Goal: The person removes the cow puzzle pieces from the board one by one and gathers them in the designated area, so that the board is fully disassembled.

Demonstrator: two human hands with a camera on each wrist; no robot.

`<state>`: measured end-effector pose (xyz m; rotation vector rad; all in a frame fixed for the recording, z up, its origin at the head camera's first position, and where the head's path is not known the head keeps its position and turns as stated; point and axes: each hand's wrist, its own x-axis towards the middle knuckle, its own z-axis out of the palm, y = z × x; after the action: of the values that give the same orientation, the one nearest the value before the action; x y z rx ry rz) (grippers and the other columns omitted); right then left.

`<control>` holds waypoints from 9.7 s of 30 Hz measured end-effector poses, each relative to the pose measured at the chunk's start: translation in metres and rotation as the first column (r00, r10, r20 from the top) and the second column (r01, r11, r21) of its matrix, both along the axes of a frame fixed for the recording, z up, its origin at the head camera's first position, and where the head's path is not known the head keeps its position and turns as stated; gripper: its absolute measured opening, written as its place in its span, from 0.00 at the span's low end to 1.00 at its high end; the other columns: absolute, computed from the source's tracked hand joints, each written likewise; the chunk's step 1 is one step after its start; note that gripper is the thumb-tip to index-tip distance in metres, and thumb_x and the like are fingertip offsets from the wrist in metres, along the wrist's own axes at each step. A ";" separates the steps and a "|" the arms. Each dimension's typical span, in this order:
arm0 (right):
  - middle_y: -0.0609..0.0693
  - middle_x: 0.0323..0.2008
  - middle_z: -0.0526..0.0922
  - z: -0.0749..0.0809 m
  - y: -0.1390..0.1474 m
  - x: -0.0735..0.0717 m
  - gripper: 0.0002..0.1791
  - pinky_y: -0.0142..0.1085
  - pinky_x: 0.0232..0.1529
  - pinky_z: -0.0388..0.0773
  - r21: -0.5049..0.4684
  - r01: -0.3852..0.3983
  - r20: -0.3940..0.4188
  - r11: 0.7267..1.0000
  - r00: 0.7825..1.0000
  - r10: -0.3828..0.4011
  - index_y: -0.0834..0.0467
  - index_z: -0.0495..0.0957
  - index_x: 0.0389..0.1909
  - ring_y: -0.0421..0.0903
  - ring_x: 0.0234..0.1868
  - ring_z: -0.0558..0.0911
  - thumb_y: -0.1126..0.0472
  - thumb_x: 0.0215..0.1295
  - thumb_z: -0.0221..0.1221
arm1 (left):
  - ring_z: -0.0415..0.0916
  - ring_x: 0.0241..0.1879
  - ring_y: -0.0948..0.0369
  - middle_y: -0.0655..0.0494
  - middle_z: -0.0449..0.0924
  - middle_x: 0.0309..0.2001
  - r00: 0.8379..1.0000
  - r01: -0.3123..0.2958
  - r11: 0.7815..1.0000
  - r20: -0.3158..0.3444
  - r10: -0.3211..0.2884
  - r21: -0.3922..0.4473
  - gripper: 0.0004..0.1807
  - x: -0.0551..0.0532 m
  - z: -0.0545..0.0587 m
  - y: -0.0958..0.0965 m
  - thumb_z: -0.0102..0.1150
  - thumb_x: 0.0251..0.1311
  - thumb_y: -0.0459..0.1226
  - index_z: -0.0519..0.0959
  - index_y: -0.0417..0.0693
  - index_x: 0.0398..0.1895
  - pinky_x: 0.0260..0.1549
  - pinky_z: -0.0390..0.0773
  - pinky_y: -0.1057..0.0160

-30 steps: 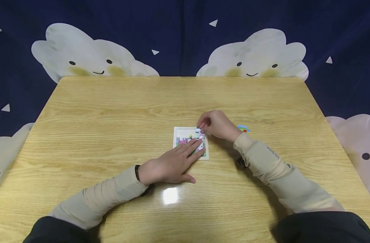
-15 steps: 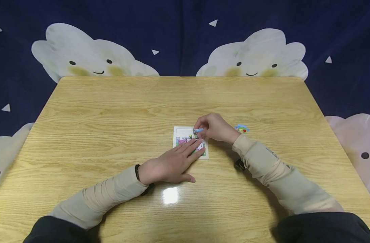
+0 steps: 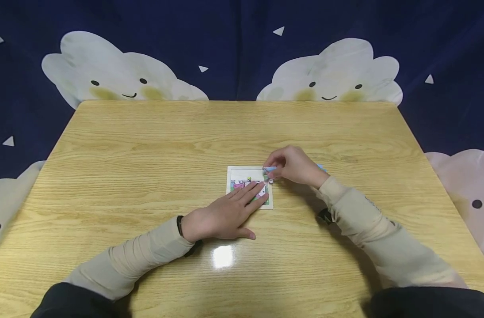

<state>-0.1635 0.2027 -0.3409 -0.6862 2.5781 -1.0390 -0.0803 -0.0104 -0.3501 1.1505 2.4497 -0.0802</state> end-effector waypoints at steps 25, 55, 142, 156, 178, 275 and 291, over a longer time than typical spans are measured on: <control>0.52 0.30 0.85 -0.007 0.119 0.022 0.09 0.29 0.28 0.75 0.138 0.224 0.009 0.965 0.974 -0.227 0.64 0.85 0.38 0.36 0.27 0.79 0.69 0.55 0.70 | 0.27 0.76 0.53 0.47 0.28 0.78 1.000 -0.017 0.998 0.022 0.016 0.061 0.52 0.005 -0.001 -0.004 0.51 0.64 0.62 0.40 0.48 0.79 0.72 0.40 0.55; 0.56 0.34 0.86 -0.002 0.162 0.014 0.11 0.27 0.27 0.73 0.233 0.313 -0.085 0.921 0.950 -0.301 0.64 0.84 0.44 0.31 0.30 0.78 0.67 0.60 0.67 | 0.27 0.76 0.52 0.46 0.29 0.78 1.000 0.018 0.998 0.005 -0.018 0.066 0.51 0.004 0.001 0.001 0.51 0.64 0.62 0.40 0.48 0.79 0.72 0.41 0.54; 0.50 0.27 0.85 0.000 -0.043 0.004 0.05 0.30 0.32 0.78 -0.133 -0.023 0.101 0.991 0.994 0.037 0.62 0.84 0.31 0.44 0.30 0.83 0.72 0.55 0.69 | 0.37 0.76 0.48 0.40 0.40 0.77 0.998 0.035 0.991 -0.050 -0.028 0.130 0.50 0.024 0.002 -0.016 0.54 0.63 0.61 0.47 0.44 0.78 0.71 0.51 0.54; 0.50 0.28 0.85 -0.001 0.030 0.007 0.05 0.30 0.28 0.76 0.003 0.111 0.055 0.994 0.992 -0.111 0.61 0.85 0.34 0.44 0.27 0.81 0.68 0.57 0.69 | 0.36 0.76 0.48 0.41 0.37 0.78 1.000 0.015 0.991 -0.017 -0.013 0.133 0.50 0.024 0.004 -0.016 0.53 0.63 0.61 0.46 0.44 0.79 0.71 0.49 0.54; 0.48 0.28 0.83 -0.016 0.053 0.024 0.07 0.30 0.28 0.75 0.085 0.117 -0.112 0.990 0.988 -0.107 0.61 0.86 0.32 0.42 0.26 0.77 0.73 0.54 0.69 | 0.36 0.76 0.49 0.42 0.37 0.78 1.000 0.015 0.992 -0.019 -0.012 0.128 0.50 0.025 0.002 -0.017 0.53 0.63 0.61 0.46 0.45 0.79 0.71 0.49 0.55; 0.52 0.29 0.86 0.011 0.023 0.016 0.05 0.38 0.28 0.81 -0.065 0.047 0.083 0.997 0.996 -0.042 0.62 0.85 0.36 0.47 0.27 0.84 0.71 0.60 0.65 | 0.30 0.77 0.52 0.45 0.30 0.78 0.999 0.042 0.998 -0.033 -0.040 0.040 0.51 0.022 0.004 0.011 0.49 0.64 0.63 0.41 0.49 0.80 0.72 0.45 0.59; 0.50 0.30 0.85 0.004 0.095 0.027 0.06 0.27 0.28 0.76 0.103 0.134 -0.041 0.986 0.991 -0.130 0.60 0.87 0.34 0.37 0.27 0.80 0.71 0.55 0.69 | 0.29 0.77 0.52 0.44 0.29 0.78 0.998 0.046 0.998 -0.032 -0.044 0.044 0.50 0.023 0.002 0.011 0.48 0.65 0.63 0.40 0.49 0.80 0.72 0.44 0.59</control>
<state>-0.1362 0.2981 -0.3371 -0.5177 2.7172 -0.9284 -0.0575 0.0005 -0.3482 1.2328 2.4646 -0.0571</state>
